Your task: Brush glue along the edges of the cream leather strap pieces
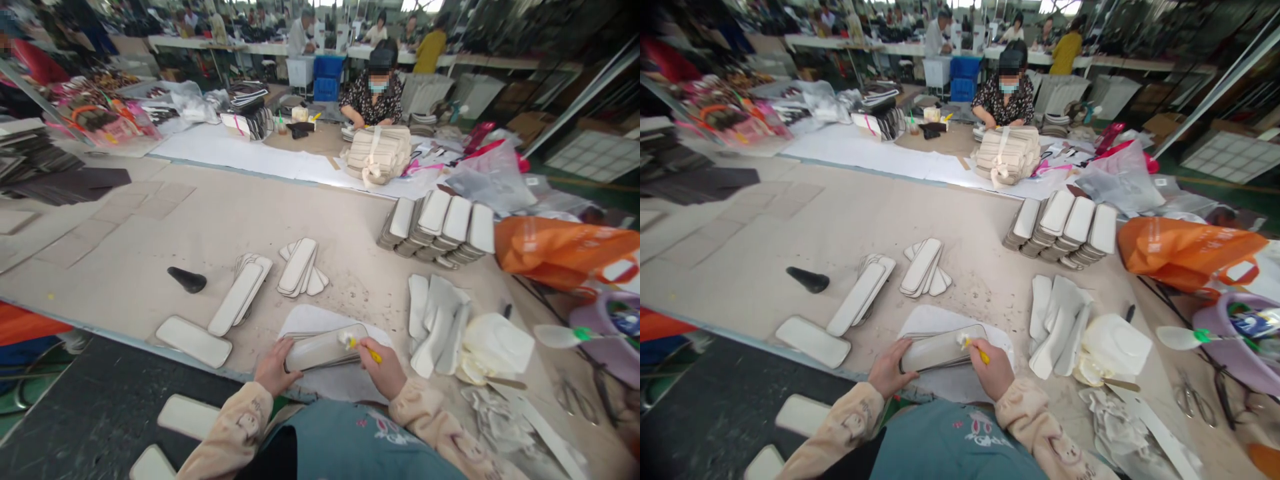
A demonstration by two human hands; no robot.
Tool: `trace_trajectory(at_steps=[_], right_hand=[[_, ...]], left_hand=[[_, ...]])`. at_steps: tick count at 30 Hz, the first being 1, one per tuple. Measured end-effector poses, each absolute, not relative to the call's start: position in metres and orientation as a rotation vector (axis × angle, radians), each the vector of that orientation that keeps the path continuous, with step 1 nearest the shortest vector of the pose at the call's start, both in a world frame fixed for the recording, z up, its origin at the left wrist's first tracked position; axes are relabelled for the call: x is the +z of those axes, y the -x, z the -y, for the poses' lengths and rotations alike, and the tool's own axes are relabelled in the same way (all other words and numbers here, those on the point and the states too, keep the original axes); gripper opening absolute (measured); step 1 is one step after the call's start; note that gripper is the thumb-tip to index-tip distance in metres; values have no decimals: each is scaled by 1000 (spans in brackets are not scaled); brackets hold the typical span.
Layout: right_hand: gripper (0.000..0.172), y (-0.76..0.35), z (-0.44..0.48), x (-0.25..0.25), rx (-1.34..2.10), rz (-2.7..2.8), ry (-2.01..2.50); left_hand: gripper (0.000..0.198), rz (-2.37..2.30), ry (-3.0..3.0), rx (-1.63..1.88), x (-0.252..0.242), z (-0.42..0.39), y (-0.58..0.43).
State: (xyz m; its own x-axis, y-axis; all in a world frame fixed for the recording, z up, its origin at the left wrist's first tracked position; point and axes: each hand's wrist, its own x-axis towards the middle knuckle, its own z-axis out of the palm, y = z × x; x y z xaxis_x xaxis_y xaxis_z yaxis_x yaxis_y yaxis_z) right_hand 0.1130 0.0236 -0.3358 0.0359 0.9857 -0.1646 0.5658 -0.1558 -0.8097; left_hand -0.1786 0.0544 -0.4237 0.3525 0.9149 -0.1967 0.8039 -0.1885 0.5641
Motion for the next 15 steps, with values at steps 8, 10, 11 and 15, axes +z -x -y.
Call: trace_trajectory(at_steps=[8,10,11,15], right_hand=[[20,-43,-32,-363,1695,1381,1401],[20,-40,-33,-368,1690,1395,1412],[20,-41,-33,-370,1672,1396,1429],[21,-63,-30,-367,1552,1355,1560]], left_hand=[[80,-1504,-2051,240,-421,-51,177],[79,-1509,-2054,223,-420,-51,177],[79,-1513,-2053,206,-420,-51,177],[81,-1536,-2034,111,-418,-52,175]])
